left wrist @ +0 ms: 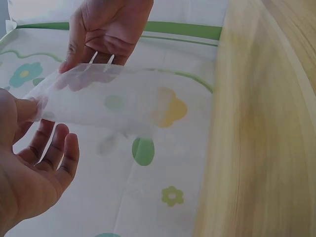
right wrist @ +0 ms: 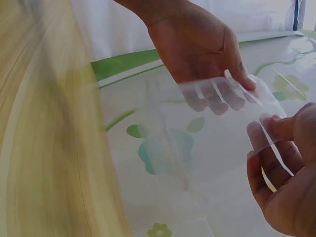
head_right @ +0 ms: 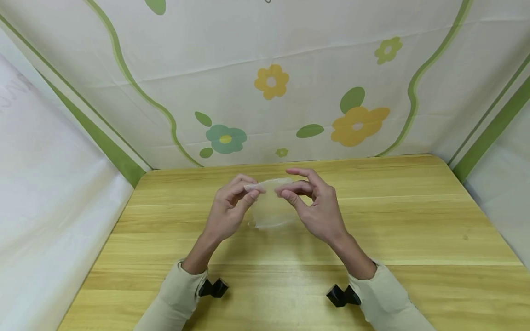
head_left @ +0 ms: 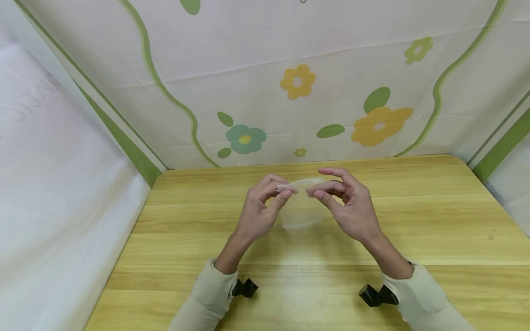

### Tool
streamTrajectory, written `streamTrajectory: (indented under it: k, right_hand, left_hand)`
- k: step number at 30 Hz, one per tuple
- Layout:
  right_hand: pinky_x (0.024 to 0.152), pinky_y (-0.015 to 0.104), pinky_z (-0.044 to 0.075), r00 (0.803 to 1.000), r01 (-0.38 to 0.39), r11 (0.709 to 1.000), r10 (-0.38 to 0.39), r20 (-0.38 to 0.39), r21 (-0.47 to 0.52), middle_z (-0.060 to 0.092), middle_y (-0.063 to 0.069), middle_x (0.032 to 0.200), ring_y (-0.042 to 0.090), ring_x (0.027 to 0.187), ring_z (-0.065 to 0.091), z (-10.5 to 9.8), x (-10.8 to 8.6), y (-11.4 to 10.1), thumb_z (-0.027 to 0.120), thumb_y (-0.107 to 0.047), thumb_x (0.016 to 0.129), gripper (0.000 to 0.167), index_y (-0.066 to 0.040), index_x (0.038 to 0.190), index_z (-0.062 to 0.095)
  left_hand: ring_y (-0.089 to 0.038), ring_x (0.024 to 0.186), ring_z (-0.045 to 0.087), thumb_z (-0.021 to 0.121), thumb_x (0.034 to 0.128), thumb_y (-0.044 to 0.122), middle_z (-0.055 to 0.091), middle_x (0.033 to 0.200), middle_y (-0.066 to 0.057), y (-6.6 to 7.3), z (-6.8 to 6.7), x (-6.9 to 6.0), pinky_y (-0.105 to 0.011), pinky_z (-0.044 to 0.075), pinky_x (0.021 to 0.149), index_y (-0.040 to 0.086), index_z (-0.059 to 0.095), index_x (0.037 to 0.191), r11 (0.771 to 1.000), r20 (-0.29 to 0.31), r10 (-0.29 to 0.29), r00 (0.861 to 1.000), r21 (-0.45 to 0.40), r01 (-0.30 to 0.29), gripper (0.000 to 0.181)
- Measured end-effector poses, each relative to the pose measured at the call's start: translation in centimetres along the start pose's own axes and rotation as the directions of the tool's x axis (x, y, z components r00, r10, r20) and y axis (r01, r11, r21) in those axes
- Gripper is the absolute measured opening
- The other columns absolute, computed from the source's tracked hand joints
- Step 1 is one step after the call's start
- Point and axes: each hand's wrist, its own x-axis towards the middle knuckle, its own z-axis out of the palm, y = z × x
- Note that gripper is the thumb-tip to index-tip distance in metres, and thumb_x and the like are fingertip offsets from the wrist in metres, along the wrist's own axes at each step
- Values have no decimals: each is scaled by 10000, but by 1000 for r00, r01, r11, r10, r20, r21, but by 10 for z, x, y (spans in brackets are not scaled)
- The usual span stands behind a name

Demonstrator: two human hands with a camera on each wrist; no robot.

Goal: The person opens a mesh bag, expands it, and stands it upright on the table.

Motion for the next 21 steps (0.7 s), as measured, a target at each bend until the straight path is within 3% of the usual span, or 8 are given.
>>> streamTrajectory:
  k: [9, 15, 21]
  right_hand:
    - [840, 176, 598, 999, -26, 999, 25, -42, -19, 818, -89, 952, 67, 870, 754, 3, -2, 0, 803, 141, 869, 491, 3, 1320, 667]
    - [830, 177, 597, 998, -41, 999, 40, -54, -12, 791, -109, 906, 68, 829, 732, 6, -3, 0, 839, 162, 815, 535, 21, 1301, 666]
    - [855, 176, 590, 999, -47, 998, 45, -27, -41, 816, 23, 913, 58, 863, 739, 6, -4, 1, 827, 99, 871, 479, -4, 1314, 675]
  left_hand:
    - [-184, 934, 707, 748, 988, 2, 725, 1040, -128, 0, 6, -1, -324, 655, 831, 18, 778, 1011, 999, -22, -35, 999, 11, 36, 41]
    - [-155, 897, 680, 780, 959, -7, 747, 1000, -119, -1, 10, -2, -304, 642, 801, 33, 782, 993, 999, -31, -32, 999, 12, 33, 53]
    - [-151, 899, 685, 762, 999, 68, 751, 997, -114, 0, 11, -2, -308, 644, 808, 26, 793, 976, 999, -20, -43, 999, 20, 44, 57]
